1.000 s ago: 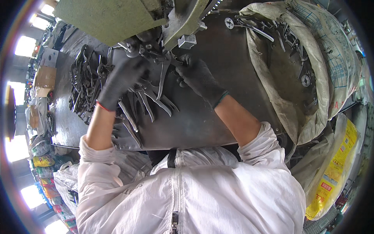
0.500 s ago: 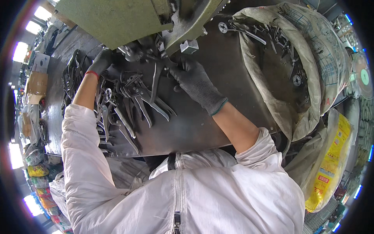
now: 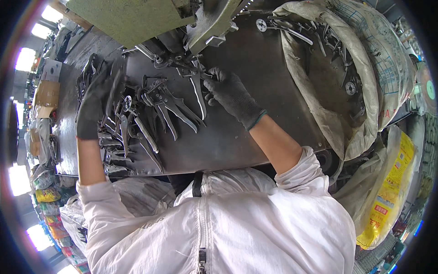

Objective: The person picks up metal handles and plates, aligns them under a machine to join them, and places the assembled tools into a bag. They also refill the machine's hopper with small metal pins from a bowl and clear finished tools from the workspace.

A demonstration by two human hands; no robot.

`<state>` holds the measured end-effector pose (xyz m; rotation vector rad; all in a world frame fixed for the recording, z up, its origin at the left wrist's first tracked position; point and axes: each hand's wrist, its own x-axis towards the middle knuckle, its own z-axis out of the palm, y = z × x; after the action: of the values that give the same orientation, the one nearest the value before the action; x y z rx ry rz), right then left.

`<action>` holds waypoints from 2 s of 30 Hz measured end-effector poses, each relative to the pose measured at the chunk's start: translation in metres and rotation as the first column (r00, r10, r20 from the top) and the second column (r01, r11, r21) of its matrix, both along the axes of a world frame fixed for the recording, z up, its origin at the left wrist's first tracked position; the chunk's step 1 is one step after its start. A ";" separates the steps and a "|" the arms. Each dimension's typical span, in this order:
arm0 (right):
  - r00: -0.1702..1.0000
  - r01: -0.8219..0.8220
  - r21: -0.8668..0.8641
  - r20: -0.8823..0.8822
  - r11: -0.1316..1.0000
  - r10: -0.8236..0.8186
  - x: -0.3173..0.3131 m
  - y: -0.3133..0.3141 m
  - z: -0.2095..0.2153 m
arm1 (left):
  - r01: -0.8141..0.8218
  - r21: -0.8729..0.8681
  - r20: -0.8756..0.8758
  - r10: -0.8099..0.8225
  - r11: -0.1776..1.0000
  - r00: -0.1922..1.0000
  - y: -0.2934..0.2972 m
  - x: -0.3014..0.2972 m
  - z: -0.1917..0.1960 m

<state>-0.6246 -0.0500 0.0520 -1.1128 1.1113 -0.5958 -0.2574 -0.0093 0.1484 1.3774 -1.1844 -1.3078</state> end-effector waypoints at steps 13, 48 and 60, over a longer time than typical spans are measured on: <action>0.579 -0.580 -0.768 -0.623 0.270 -0.526 -0.067 -0.118 -0.016 | 0.366 -0.067 0.512 -0.283 0.928 0.811 0.021 -0.162 -0.087; 0.971 0.007 -0.112 0.239 0.994 0.020 0.005 -0.028 0.000 | 0.094 0.076 -0.178 -0.080 0.993 0.981 -0.010 -0.153 -0.097; 0.998 0.013 -0.098 0.060 0.995 -0.008 0.009 -0.025 -0.021 | 0.445 -0.090 0.929 -0.085 0.891 0.359 -0.063 -0.089 -0.076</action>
<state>-0.6154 -0.0748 0.0306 -1.1672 1.0463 -0.6938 -0.3460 -0.0727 0.0725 1.7183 -2.3616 -0.3460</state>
